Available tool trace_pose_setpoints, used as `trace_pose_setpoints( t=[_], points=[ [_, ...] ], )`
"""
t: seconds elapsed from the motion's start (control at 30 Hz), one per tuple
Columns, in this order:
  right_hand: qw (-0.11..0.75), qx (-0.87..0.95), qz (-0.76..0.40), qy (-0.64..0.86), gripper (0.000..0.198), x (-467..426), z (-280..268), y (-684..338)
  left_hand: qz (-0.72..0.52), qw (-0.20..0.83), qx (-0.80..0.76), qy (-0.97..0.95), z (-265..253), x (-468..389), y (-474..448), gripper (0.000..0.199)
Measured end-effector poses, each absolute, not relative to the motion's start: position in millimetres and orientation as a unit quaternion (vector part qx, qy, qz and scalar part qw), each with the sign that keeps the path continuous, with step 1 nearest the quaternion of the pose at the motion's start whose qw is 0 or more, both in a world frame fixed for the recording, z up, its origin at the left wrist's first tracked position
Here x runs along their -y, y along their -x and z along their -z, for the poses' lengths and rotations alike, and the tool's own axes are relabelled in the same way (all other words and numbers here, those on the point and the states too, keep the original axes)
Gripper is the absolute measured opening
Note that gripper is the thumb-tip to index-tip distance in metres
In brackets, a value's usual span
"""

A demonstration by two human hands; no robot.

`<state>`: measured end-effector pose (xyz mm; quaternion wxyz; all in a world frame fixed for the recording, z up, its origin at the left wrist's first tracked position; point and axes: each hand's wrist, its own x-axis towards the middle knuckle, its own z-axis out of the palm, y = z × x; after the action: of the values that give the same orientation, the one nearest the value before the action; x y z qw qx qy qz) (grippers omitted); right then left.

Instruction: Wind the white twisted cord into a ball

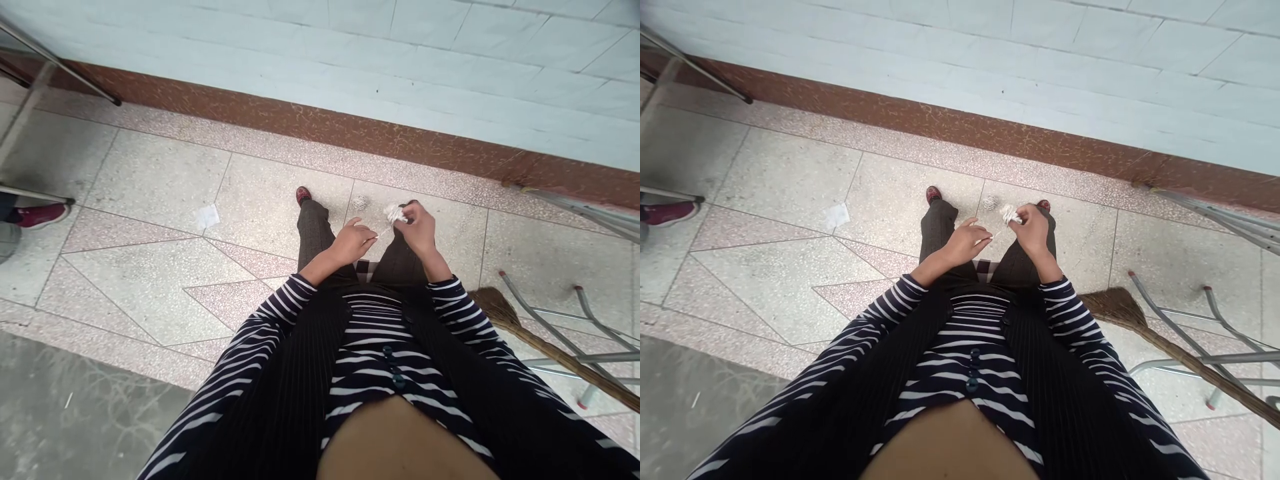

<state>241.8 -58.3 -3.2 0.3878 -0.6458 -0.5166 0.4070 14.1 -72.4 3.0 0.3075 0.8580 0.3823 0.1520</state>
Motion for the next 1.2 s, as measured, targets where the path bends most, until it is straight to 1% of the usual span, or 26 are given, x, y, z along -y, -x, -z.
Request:
trace_pose_setpoints(
  t=[0.07, 0.13, 0.23, 0.33, 0.53, 0.63, 0.67, 0.73, 0.8, 0.9, 0.97, 1.07, 1.2],
  points=[
    [0.344, 0.529, -0.454, 0.629, 0.028, 63, 0, -237, -0.15, 0.271, -0.376, -0.873, -7, 68, -12, 0.029],
    [0.3, 0.53, -0.53, 0.59, 0.029, 71, -7, -233, -0.15, 0.246, -0.36, -0.887, -10, 62, -9, 0.031],
    [0.276, 0.507, -0.624, 0.527, 0.037, 81, -21, -231, -0.175, 0.249, -0.354, -0.884, -13, 55, -7, 0.031],
    [0.313, 0.467, -0.659, 0.498, 0.048, 83, -34, -234, -0.208, 0.283, -0.387, -0.853, -15, 48, -9, 0.027],
    [0.398, 0.411, -0.662, 0.484, 0.062, 81, -46, -227, -0.234, 0.383, -0.462, -0.765, -15, 47, -23, 0.027],
    [0.42, 0.381, -0.674, 0.473, 0.076, 83, -47, -221, -0.242, 0.415, -0.461, -0.746, -14, 51, -21, 0.031],
    [0.423, 0.374, -0.677, 0.472, 0.077, 84, -46, -220, -0.238, 0.416, -0.455, -0.751, -12, 53, -19, 0.033],
    [0.429, 0.371, -0.666, 0.484, 0.073, 82, -42, -221, -0.217, 0.396, -0.449, -0.771, -7, 57, -13, 0.036],
    [0.446, 0.37, -0.628, 0.519, 0.068, 75, -35, -224, -0.181, 0.365, -0.455, -0.792, -1, 63, -7, 0.037],
    [0.472, 0.365, -0.564, 0.572, 0.063, 59, -19, -234, -0.136, 0.322, -0.455, -0.819, 5, 75, 0, 0.031],
    [0.473, 0.37, -0.534, 0.595, 0.059, 52, -9, -239, -0.129, 0.309, -0.428, -0.84, 1, 82, 2, 0.026],
    [0.438, 0.395, -0.517, 0.621, 0.055, 57, 1, -237, -0.15, 0.278, -0.379, -0.87, -17, 86, 2, 0.027],
    [0.342, 0.435, -0.572, 0.605, 0.044, 87, -3, -218, -0.167, 0.218, -0.356, -0.893, -39, 74, -1, 0.031]
  ],
)
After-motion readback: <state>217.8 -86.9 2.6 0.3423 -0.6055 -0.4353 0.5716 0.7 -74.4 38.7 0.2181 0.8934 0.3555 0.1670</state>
